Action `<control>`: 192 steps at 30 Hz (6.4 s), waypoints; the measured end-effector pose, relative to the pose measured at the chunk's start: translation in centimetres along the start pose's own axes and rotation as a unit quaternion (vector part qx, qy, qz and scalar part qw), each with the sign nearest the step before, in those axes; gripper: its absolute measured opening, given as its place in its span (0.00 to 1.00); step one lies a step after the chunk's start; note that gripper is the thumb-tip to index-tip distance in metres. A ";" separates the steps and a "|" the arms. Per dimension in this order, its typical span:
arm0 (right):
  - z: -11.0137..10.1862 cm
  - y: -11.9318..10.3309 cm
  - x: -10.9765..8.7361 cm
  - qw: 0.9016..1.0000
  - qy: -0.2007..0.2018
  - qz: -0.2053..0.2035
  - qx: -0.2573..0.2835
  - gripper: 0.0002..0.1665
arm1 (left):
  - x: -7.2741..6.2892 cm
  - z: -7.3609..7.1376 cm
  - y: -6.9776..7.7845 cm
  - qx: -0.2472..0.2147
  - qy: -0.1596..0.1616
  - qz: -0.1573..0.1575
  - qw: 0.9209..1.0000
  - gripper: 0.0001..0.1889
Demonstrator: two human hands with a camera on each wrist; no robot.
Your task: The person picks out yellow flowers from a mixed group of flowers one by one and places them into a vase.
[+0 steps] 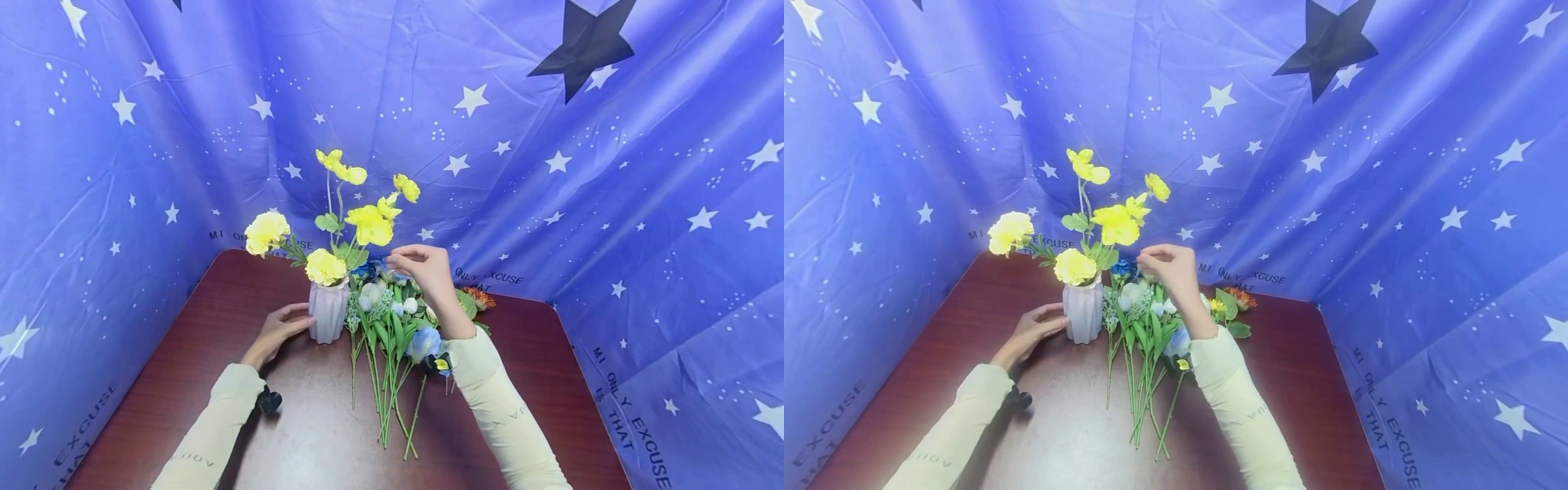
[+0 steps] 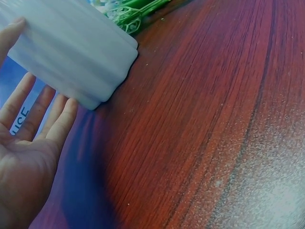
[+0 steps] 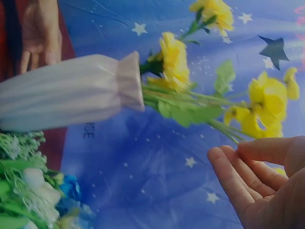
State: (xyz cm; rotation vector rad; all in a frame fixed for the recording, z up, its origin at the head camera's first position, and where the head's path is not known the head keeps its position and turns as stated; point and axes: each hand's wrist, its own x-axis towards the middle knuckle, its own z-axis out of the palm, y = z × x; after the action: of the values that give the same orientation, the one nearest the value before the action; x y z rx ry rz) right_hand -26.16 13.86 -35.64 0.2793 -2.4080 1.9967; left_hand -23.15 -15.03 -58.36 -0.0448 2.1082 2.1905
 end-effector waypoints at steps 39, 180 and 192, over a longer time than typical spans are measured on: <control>-9.7 7.2 -1.8 0.981 0.112 0.154 -0.021 0.12 | -0.1 0.2 0.1 -0.031 -0.003 -0.013 0.999 0.32; -9.6 20.9 0.1 0.844 0.104 0.351 -0.393 0.06 | -0.6 0.4 -0.9 -0.038 0.003 -0.025 0.999 0.32; -10.7 19.5 -0.4 0.875 0.084 0.331 -0.343 0.05 | -0.3 0.4 -0.5 -0.038 0.004 -0.026 0.999 0.32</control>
State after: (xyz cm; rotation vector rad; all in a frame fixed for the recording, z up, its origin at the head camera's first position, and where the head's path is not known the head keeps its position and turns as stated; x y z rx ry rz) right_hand -29.61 27.81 -52.63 -0.7801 -3.1177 1.0204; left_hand -22.75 -14.60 -58.77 -0.1121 2.0039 2.2439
